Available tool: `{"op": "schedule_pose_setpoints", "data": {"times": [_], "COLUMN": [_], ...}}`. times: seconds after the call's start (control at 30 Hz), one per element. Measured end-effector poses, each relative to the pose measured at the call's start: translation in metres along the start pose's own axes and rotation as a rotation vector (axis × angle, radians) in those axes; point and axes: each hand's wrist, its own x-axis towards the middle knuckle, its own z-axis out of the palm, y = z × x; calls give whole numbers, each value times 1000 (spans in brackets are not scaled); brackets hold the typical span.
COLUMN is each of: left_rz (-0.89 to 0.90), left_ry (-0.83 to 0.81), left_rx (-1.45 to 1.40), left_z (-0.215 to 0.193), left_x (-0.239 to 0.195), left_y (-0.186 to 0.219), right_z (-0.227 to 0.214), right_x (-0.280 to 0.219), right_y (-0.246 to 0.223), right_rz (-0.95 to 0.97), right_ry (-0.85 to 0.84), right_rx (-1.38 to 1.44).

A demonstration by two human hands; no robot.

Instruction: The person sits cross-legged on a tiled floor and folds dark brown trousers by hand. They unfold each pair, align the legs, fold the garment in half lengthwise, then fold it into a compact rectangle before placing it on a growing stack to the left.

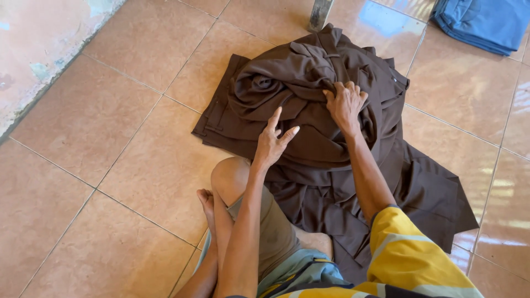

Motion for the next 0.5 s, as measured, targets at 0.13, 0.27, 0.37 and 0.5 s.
{"op": "schedule_pose_setpoints", "data": {"times": [0.13,0.27,0.37,0.5], "left_rz": [-186,-396,-362,-198], "left_ry": [95,174,313,511], "left_rx": [-336,-470,-378,-207], "left_z": [5,3,15,10], "left_x": [9,8,20,10], "left_y": [-18,-25,-106,-127], "right_z": [-21,-36,-60,-83], "right_x": [-70,-172,-213,-192], "right_y": [-44,-100,-123,-120], "right_rz": [-60,-200,-345,-281], "right_ry": [175,115,-62,-260], "right_rx": [34,295,523,878]}}
